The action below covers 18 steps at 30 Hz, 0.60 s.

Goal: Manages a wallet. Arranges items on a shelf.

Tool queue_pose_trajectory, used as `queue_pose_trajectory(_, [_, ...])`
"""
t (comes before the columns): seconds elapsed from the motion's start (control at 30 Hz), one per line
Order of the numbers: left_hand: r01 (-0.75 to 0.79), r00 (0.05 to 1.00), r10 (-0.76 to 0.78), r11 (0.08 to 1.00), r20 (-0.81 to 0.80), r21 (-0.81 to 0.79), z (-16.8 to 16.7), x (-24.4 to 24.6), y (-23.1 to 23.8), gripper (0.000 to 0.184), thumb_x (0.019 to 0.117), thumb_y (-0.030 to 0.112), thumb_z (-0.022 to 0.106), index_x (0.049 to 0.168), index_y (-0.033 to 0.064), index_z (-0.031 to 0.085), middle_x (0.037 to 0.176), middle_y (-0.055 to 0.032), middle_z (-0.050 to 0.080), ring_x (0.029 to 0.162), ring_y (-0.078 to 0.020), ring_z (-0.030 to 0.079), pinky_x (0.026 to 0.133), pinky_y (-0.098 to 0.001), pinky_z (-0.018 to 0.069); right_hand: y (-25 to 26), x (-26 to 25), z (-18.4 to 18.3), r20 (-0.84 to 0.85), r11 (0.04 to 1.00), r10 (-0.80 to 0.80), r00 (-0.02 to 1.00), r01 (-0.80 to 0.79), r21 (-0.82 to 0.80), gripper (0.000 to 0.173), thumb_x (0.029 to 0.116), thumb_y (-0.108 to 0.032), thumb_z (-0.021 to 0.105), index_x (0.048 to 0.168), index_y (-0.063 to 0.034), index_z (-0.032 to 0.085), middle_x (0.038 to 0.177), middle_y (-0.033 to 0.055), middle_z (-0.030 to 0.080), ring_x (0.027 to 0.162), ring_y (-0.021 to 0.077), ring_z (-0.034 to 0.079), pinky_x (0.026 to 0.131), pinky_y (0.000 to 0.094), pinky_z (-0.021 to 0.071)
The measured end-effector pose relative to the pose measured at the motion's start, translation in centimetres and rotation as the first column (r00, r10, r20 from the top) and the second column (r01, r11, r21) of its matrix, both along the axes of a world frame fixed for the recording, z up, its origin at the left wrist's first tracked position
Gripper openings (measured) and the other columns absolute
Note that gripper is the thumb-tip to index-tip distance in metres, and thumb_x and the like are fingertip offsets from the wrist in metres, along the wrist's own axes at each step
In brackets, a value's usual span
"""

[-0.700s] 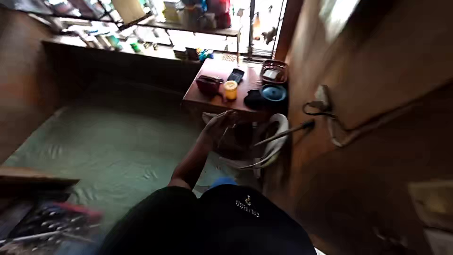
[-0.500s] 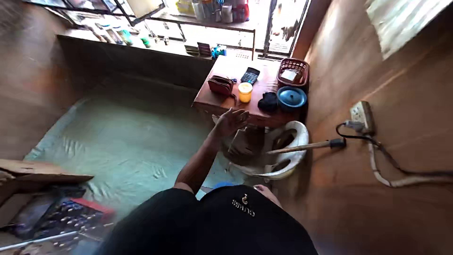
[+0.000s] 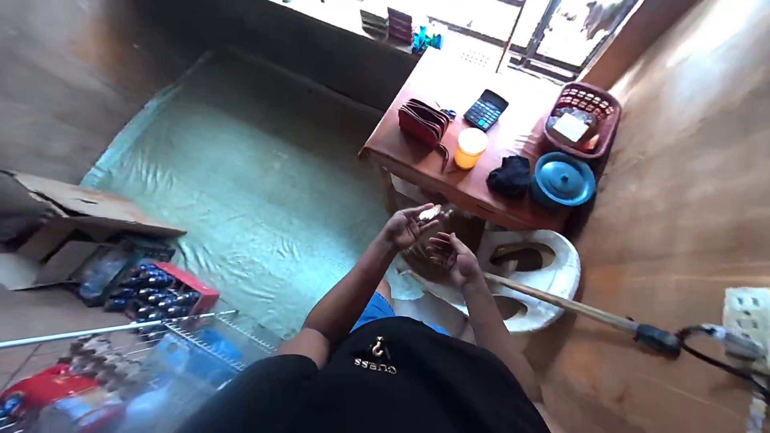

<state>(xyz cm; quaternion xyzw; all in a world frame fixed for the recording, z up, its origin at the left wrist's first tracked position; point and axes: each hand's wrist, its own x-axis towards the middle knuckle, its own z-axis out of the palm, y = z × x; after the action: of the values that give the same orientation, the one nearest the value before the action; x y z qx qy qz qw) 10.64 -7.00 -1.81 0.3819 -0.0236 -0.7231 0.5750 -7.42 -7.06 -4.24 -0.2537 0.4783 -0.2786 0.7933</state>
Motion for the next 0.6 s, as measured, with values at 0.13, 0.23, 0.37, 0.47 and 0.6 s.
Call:
queue_pose_trajectory(0.13, [0.142,0.911,-0.182,0.981,0.371,0.133,-2.9,5.7,-4.1,0.036,0.1054,-0.004,0.040,0.140,-0.0014,0.048,0.116,-0.0125,0.065,0.092,-0.0157,0.070,0.085,-0.0309,0.0589,-4.5,4.7,-2.6,-0.064,0.999,-0.017,0.998,0.019,0.030,0.039,0.1132,-0.027,0.033,0.131,-0.0039,0.058,0.111,0.0108,0.071,0.089,0.0207,0.070,0.076,0.0358,0.0576])
queue_pose_trajectory(0.23, [0.274,0.661,-0.207,0.961,0.721,0.025,-4.0,11.3,-11.4,0.038,0.1027,-0.005,0.046,0.140,-0.0024,0.051,0.119,-0.0182,0.064,0.094,-0.0192,0.067,0.083,-0.0349,0.0576,-8.6,8.9,-4.5,-0.095,0.996,-0.090,0.991,0.091,0.004,0.034,0.1129,-0.021,0.034,0.129,-0.0021,0.058,0.108,0.0109,0.071,0.088,0.0191,0.070,0.075,0.0344,0.0570])
queue_pose_trajectory(0.37, [0.511,0.228,-0.028,0.855,0.973,-0.095,-5.1,17.3,-24.4,0.031,0.0978,-0.002,0.054,0.127,-0.0031,0.065,0.122,-0.0191,0.069,0.110,-0.0254,0.068,0.099,-0.0432,0.0528,-14.9,14.8,-6.2,-0.229,0.959,-0.280,0.932,0.280,-0.031,0.030,0.1120,-0.016,0.039,0.126,0.0022,0.058,0.103,0.0136,0.070,0.080,0.0190,0.068,0.069,0.0332,0.0564])
queue_pose_trajectory(0.47, [0.632,0.049,0.101,0.767,0.994,-0.109,-5.4,19.3,-32.2,0.026,0.1018,0.002,0.052,0.121,-0.0026,0.069,0.119,-0.0182,0.071,0.114,-0.0268,0.068,0.105,-0.0435,0.0507,-19.1,18.4,-7.0,-0.314,0.958,-0.286,0.906,0.268,-0.099,0.030,0.1115,-0.019,0.042,0.130,-0.0020,0.058,0.111,0.0121,0.069,0.084,0.0187,0.067,0.070,0.0349,0.0551])
queue_pose_trajectory(0.6, [0.799,-0.102,0.140,0.602,0.985,-0.003,-8.5,20.3,-39.6,0.029,0.0998,-0.006,0.047,0.117,-0.0029,0.070,0.120,-0.0196,0.070,0.117,-0.0311,0.066,0.107,-0.0437,0.0481,-23.0,21.7,-6.6,-0.416,0.910,-0.359,0.835,0.215,-0.355,0.028,0.1085,-0.016,0.049,0.128,0.0012,0.061,0.115,0.0144,0.069,0.095,0.0176,0.067,0.080,0.0349,0.0557])
